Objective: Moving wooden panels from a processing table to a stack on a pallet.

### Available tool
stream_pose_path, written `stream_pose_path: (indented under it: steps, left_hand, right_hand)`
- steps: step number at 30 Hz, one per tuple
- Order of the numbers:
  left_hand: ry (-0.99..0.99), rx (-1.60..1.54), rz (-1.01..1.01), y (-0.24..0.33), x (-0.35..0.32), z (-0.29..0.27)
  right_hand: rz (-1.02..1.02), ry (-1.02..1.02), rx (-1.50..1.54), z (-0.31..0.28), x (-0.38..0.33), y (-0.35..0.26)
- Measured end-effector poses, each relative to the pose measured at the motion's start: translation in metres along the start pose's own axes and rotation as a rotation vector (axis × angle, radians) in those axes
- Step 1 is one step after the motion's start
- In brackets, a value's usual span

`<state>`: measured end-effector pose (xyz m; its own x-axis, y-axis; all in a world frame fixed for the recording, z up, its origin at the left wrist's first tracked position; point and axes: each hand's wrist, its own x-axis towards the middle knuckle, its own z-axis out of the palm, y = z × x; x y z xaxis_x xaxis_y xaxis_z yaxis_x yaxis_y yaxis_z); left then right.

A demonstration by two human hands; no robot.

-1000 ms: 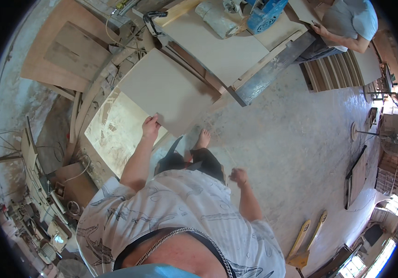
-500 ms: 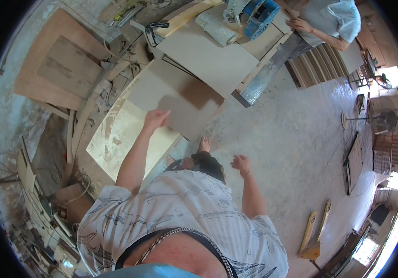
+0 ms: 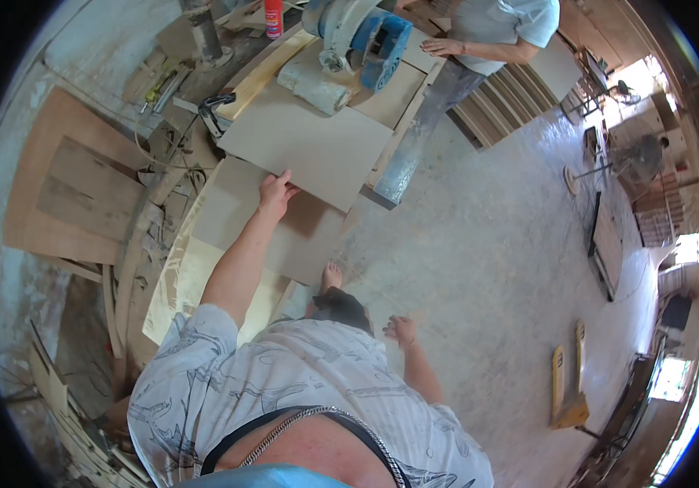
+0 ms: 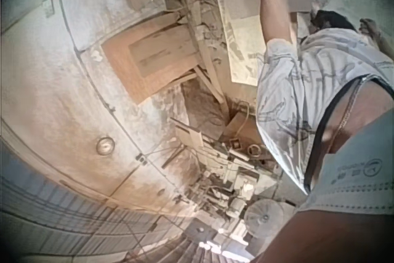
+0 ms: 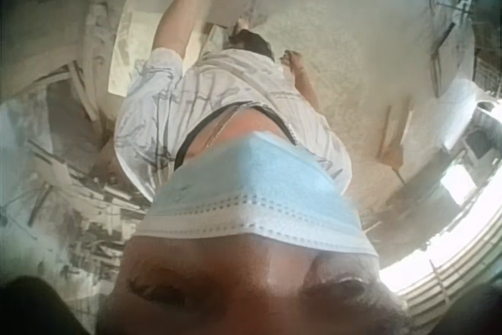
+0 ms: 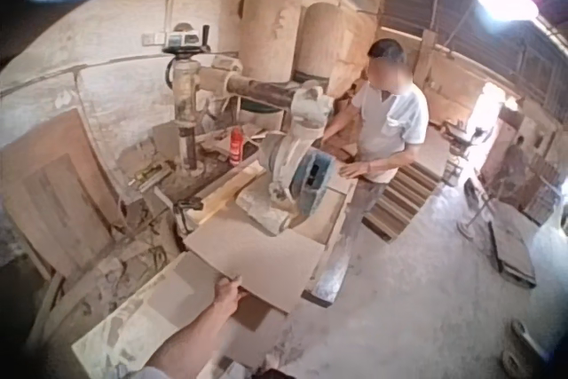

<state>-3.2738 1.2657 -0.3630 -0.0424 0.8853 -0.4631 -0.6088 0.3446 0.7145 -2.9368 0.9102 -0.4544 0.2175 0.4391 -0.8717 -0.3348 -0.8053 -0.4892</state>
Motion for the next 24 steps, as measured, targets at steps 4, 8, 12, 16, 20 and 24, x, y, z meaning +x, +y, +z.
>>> stream_pose_path:
  steps: [4,8,12,16,20,24]
  left_hand:
    - [0.025,0.043,-0.018,0.007,-0.057,-0.042]
    - [0.015,-0.01,-0.003,0.006,-0.12,-0.095]
    - [0.006,-0.018,-0.02,-0.011,-0.153,-0.129]
    - [0.125,0.219,-0.128,-0.038,-0.117,-0.151]
    - [0.134,0.911,-0.253,-0.025,-0.122,-0.157]
    - [0.183,1.207,-0.318,0.002,-0.123,-0.148]
  right_hand:
    - [0.009,-0.013,-0.091,0.01,0.019,-0.003]
    - [-0.02,-0.044,-0.195,0.025,0.02,-0.03]
    - [-0.008,-0.068,-0.25,0.035,0.003,-0.037]
    - [-0.045,-0.089,-0.287,0.044,0.005,-0.051]
    - [-0.08,-0.086,-0.268,0.038,0.009,-0.056]
    - [-0.089,-0.059,-0.233,0.026,0.026,-0.049]
